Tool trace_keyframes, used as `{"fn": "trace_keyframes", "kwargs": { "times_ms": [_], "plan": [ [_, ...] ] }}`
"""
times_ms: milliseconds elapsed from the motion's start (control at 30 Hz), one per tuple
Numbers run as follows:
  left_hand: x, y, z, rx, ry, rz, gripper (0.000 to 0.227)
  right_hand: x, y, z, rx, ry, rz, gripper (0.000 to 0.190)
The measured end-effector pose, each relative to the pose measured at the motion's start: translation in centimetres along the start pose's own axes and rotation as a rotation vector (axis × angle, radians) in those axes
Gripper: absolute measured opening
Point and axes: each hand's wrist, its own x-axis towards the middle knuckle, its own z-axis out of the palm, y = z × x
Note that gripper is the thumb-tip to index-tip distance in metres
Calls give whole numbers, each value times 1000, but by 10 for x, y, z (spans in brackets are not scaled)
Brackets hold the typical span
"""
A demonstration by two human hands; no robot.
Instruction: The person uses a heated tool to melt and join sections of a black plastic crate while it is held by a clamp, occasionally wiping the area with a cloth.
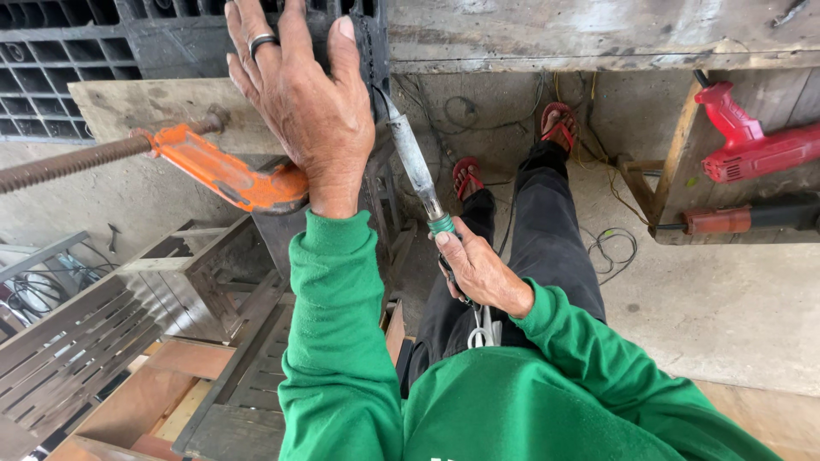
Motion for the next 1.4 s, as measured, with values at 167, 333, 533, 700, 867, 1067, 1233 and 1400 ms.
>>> {"fn": "trace_keyframes", "kwargs": {
  "times_ms": [167,333,533,700,867,1067,1233,1400],
  "plan": [
    [-2,0,0,0,-40,-43,46,1,5,-10,-28,-41,1,53],
    [-3,2,-2,-16,-46,-44,46,4,4,-17,-70,-38,52,55],
    [-3,1,-1,-17,-52,-41,46,4,-4,-21,-101,-70,52,63],
    [-4,2,-3,-17,-55,-36,46,5,-6,-24,-131,-70,56,71],
    [-1,3,-3,-12,-72,-52,47,6,-6,-25,-143,-67,40,75],
    [-1,5,-5,-10,-70,-61,47,6,-7,-29,-199,-67,27,72],
    [0,5,-6,-6,-91,-78,46,7,-7,-32,-199,-90,9,64],
    [-1,5,-4,-18,-83,-77,47,9,-6,-33,-201,-80,5,63]
  ]
}}
